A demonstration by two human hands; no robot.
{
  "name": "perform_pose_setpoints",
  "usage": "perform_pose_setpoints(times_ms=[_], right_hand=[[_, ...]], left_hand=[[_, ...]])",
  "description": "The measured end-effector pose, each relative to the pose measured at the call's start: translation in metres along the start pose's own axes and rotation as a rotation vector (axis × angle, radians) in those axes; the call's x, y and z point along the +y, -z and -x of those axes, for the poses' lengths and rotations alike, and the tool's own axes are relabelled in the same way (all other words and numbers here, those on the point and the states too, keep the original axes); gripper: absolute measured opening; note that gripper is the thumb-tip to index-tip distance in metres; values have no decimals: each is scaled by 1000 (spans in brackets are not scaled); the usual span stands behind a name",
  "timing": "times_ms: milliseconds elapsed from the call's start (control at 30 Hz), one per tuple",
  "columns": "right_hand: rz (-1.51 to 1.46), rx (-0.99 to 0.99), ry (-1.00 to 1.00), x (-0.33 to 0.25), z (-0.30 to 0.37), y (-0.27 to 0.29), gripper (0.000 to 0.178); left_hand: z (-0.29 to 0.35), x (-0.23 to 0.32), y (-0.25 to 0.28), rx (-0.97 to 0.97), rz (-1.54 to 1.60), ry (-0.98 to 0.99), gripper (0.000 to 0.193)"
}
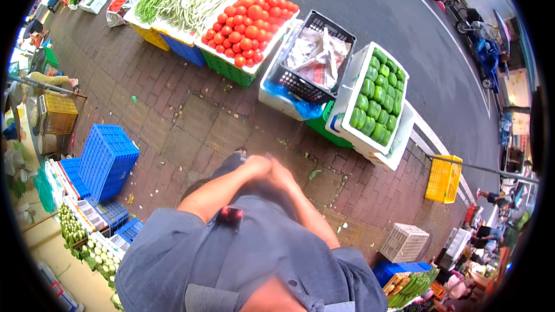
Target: The person unloads bitter gourds from a plastic-lined crate and arranges them on a display table. The person then removes the plastic bag and newspaper from the crate, moves the crate, and walks through the outdoor market.
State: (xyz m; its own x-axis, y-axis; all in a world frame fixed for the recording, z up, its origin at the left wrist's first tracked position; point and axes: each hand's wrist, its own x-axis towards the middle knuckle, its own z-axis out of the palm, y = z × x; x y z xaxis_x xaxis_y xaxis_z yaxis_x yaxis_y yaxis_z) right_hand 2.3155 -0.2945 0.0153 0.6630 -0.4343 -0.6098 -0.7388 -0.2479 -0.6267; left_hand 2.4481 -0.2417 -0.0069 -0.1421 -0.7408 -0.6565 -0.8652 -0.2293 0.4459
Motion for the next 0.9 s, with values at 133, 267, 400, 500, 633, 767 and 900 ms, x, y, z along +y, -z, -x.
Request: perform_pose_setpoints(times_ms=[133, 267, 400, 500, 633, 767, 900], right_hand=[[62, 65, -35, -5, 13, -18, 50], [105, 29, -27, -9, 28, -54, 43], [116, 11, 16, -12, 48, -95, 41], [123, -21, 49, -23, 69, -116, 44], [133, -120, 60, -51, 101, -130, 52], [170, -296, 130, -61, 124, -132, 52], [193, -465, 293, -33, 127, -142, 52]], left_hand=[[25, 9, 4, -5, -11, -11, 22], [52, -2, -39, 85, 43, -16, 22], [83, -11, -83, 59, 88, 21, 21], [107, -21, -102, 59, 143, 45, 21], [159, -16, -108, 16, 104, 0, 22], [200, -2, -117, 2, 167, 51, 25], [224, 26, -131, -47, 263, 136, 27]])
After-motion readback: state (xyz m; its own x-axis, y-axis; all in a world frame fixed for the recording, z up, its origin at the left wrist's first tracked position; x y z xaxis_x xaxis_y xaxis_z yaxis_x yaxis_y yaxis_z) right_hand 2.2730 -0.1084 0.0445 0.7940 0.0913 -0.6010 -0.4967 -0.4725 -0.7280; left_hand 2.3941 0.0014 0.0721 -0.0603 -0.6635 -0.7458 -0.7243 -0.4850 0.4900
